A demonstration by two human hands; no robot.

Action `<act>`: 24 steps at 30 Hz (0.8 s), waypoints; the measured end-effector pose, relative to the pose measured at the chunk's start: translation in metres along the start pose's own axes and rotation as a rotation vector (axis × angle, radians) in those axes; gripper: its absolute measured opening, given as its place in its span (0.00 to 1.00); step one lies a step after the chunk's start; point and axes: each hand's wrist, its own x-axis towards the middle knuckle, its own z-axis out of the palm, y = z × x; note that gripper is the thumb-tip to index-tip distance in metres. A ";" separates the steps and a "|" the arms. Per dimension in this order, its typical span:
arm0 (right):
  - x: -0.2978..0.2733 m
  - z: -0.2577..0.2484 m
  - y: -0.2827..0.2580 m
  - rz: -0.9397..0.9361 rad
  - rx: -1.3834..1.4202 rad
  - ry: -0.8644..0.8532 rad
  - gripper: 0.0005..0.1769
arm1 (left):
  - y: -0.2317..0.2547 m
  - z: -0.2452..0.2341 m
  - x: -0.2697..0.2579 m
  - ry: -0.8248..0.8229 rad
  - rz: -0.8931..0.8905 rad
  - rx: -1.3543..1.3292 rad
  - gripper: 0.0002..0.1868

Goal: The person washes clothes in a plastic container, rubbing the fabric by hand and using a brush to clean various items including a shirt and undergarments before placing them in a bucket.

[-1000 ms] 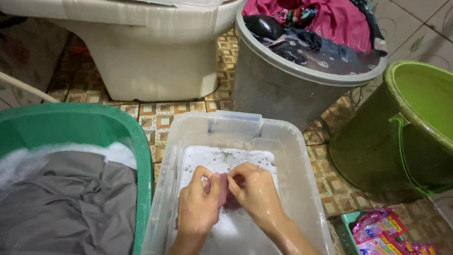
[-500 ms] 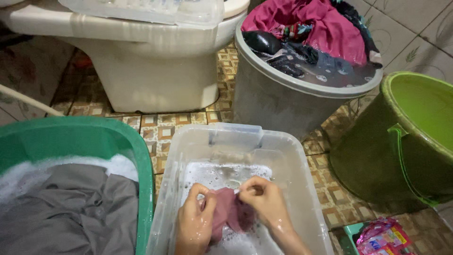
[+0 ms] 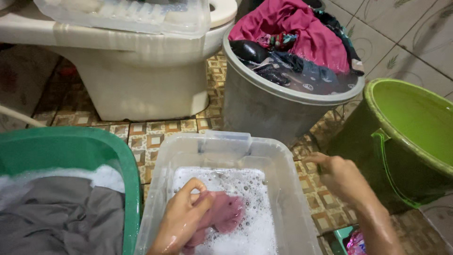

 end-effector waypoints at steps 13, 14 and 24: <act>-0.025 0.222 -0.079 -0.349 0.125 -0.768 0.25 | -0.134 0.020 0.098 0.027 -0.056 1.130 0.10; -0.016 0.242 -0.066 -0.349 0.129 -0.768 0.25 | -0.137 0.009 0.118 -0.014 -0.278 0.990 0.12; -0.038 0.210 -0.106 0.184 1.256 -0.589 0.18 | -0.151 0.032 0.069 0.197 -0.355 -0.596 0.18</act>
